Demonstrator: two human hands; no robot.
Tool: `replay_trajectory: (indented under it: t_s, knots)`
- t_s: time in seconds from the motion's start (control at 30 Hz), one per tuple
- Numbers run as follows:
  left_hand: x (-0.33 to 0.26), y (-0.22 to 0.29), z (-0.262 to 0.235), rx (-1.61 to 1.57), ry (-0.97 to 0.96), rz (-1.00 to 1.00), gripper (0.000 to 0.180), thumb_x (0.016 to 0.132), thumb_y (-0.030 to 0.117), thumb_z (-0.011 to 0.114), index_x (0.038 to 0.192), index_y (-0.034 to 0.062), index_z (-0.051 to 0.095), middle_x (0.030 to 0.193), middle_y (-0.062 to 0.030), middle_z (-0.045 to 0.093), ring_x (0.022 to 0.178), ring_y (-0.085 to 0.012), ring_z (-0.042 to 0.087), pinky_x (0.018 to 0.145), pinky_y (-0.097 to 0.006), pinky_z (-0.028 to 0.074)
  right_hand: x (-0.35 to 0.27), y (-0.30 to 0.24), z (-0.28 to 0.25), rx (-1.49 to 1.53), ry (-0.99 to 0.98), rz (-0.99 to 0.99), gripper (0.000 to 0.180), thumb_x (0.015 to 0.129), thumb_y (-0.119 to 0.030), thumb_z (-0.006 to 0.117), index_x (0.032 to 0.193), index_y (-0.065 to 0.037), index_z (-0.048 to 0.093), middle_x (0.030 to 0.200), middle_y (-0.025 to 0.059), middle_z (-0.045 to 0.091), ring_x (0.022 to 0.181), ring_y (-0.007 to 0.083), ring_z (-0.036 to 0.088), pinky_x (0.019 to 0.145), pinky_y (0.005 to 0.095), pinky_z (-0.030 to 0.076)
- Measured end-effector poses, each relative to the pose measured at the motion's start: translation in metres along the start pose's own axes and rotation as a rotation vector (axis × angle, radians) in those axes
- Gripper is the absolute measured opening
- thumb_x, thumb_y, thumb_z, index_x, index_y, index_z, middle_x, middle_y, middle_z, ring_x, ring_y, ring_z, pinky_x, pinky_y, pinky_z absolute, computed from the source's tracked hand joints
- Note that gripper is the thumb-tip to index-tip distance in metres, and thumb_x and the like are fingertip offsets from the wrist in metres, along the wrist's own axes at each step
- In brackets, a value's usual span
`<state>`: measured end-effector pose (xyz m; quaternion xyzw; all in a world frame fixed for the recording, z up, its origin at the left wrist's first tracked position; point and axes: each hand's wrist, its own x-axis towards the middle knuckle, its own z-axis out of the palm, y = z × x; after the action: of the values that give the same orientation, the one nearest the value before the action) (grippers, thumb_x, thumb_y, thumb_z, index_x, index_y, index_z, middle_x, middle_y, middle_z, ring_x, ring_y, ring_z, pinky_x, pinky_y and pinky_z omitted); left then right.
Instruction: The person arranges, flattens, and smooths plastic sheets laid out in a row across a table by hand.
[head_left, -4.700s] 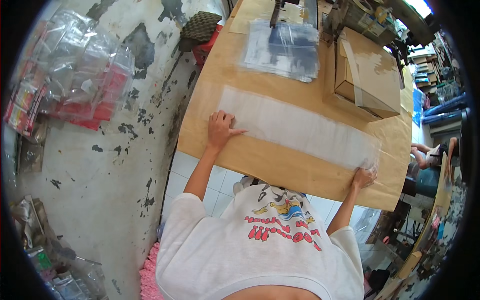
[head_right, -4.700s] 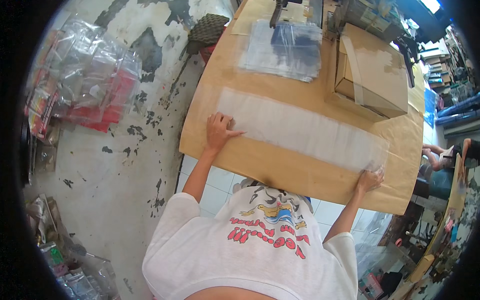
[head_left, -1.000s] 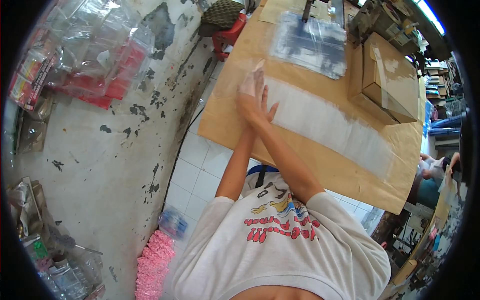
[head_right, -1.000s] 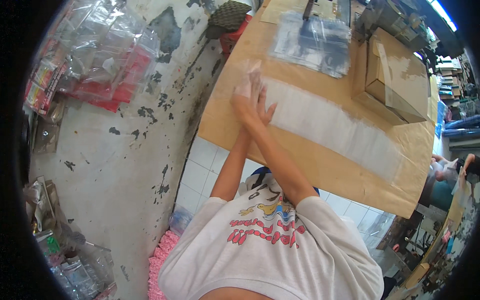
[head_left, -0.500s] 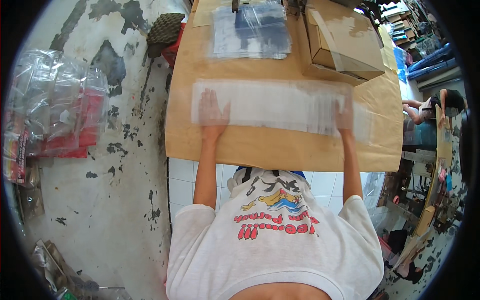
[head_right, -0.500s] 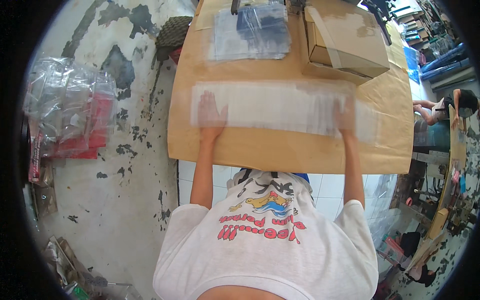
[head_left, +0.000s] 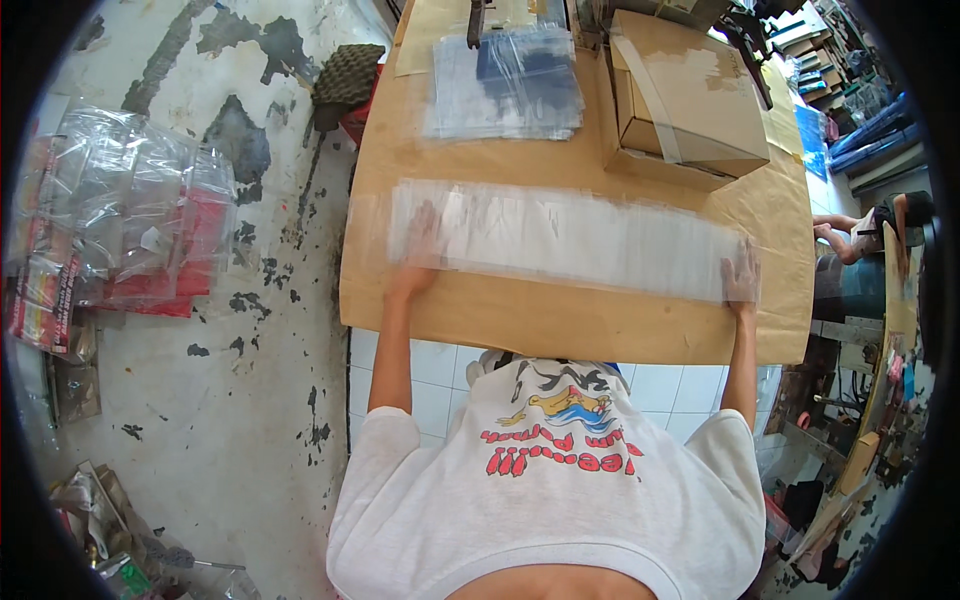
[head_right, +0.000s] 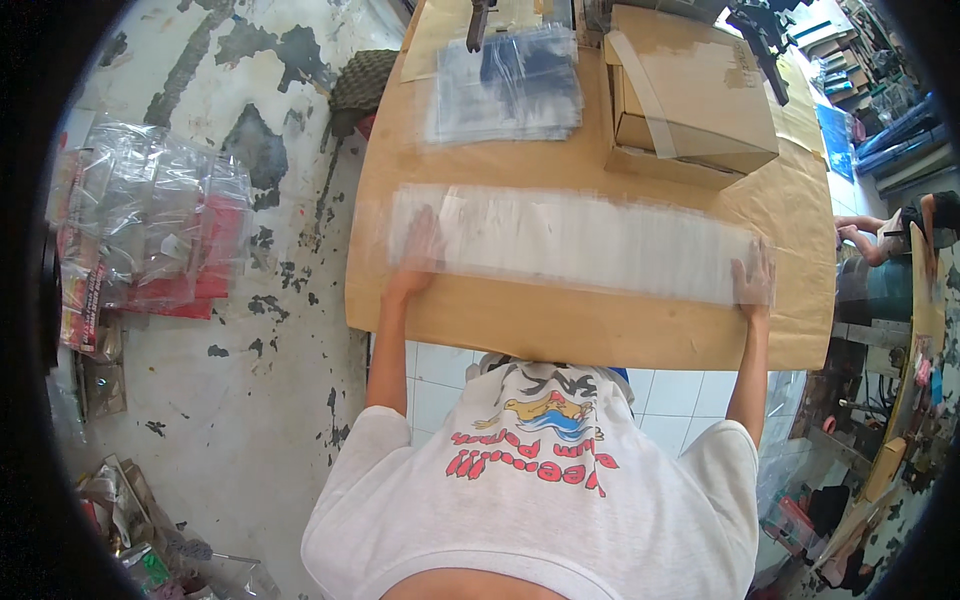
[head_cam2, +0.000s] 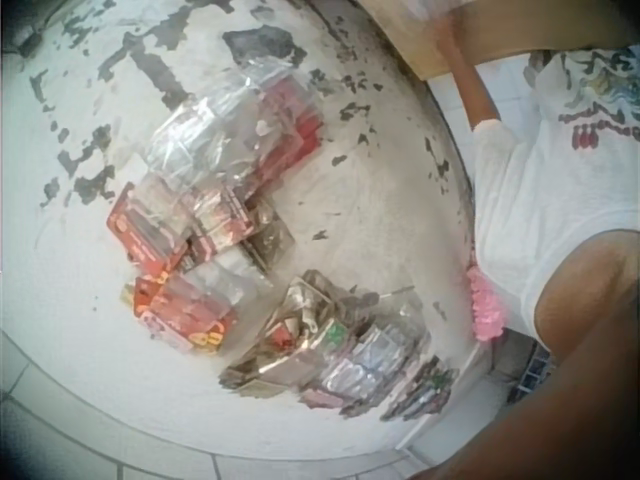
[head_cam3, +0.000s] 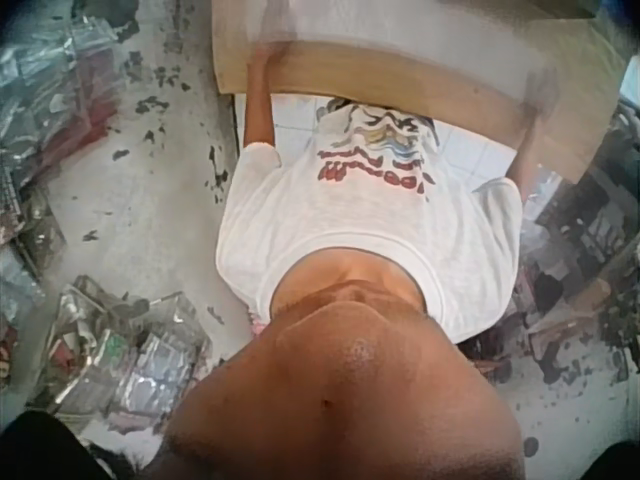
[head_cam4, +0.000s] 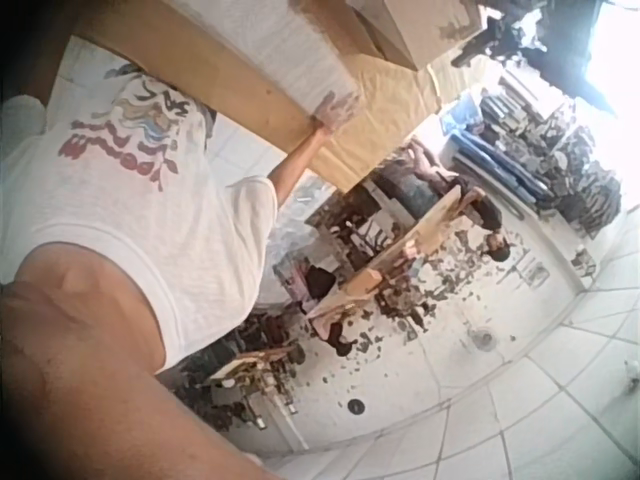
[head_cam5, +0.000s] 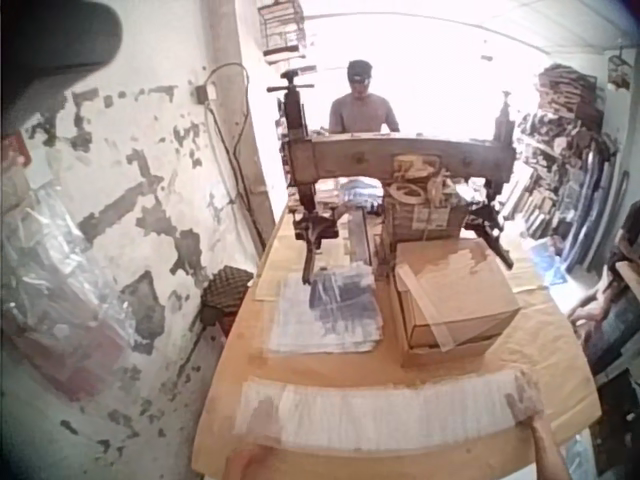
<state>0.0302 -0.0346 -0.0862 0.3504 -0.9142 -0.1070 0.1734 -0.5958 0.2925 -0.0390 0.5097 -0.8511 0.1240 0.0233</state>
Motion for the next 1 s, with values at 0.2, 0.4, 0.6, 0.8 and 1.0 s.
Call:
replay_trajectory:
  t_s: [0.2, 0.4, 0.6, 0.8, 1.0]
  knots:
    - [0.022, 0.060, -0.116, -0.763, -0.784, -0.491, 0.050, 0.094, 0.025, 0.069, 0.136, 0.0008, 0.057, 0.146, -0.0206, 0.051, 0.136, -0.0339, 0.046, 0.115, -0.036, 0.032, -0.013, 0.021, 0.006, 0.000, -0.008, 0.018, 0.064, 0.099, -0.037, 0.055, 0.150, -0.001, 0.042, 0.159, 0.0190, 0.035, 0.150, 0.0349, 0.027, 0.123, 0.0439, 0.019]
    - [0.034, 0.091, -0.098, 0.026, -0.112, -0.455, 0.047, 0.088, 0.039, 0.073, 0.124, 0.0101, 0.066, 0.132, -0.0169, 0.059, 0.117, -0.0309, 0.054, 0.105, -0.046, 0.036, -0.004, 0.015, 0.006, -0.009, -0.054, 0.004, 0.064, 0.099, -0.038, 0.053, 0.149, 0.002, 0.042, 0.159, 0.0202, 0.033, 0.150, 0.0364, 0.024, 0.124, 0.0439, 0.018]
    - [0.037, 0.071, -0.014, 0.195, 0.149, -0.287, 0.062, 0.093, 0.050, 0.059, 0.147, 0.0189, 0.051, 0.158, -0.0188, 0.035, 0.145, -0.0376, 0.033, 0.119, -0.057, 0.018, -0.040, 0.080, 0.031, -0.247, 0.040, -0.077, 0.059, 0.098, -0.035, 0.052, 0.145, 0.001, 0.046, 0.153, 0.0238, 0.040, 0.145, 0.0392, 0.030, 0.121, 0.0457, 0.022]
    - [0.025, 0.066, -0.010, 0.141, 0.098, -0.329, 0.063, 0.096, 0.051, 0.054, 0.151, 0.0208, 0.047, 0.161, -0.0193, 0.031, 0.149, -0.0371, 0.027, 0.122, -0.056, 0.011, -0.003, -0.205, -0.079, -0.013, -1.083, -0.045, 0.045, 0.096, -0.041, 0.055, 0.105, -0.001, 0.074, 0.103, 0.0231, 0.071, 0.099, 0.0372, 0.067, 0.091, 0.0451, 0.050]
    - [0.026, 0.058, -0.004, 0.165, 0.092, -0.328, 0.067, 0.097, 0.055, 0.049, 0.155, 0.0208, 0.039, 0.164, -0.0176, 0.026, 0.152, -0.0351, 0.022, 0.122, -0.056, 0.008, -0.001, -0.551, 0.022, 0.665, -0.690, -0.950, 0.041, 0.086, -0.001, 0.052, 0.126, 0.003, 0.062, 0.131, 0.0257, 0.061, 0.122, 0.0385, 0.059, 0.106, 0.0430, 0.045]
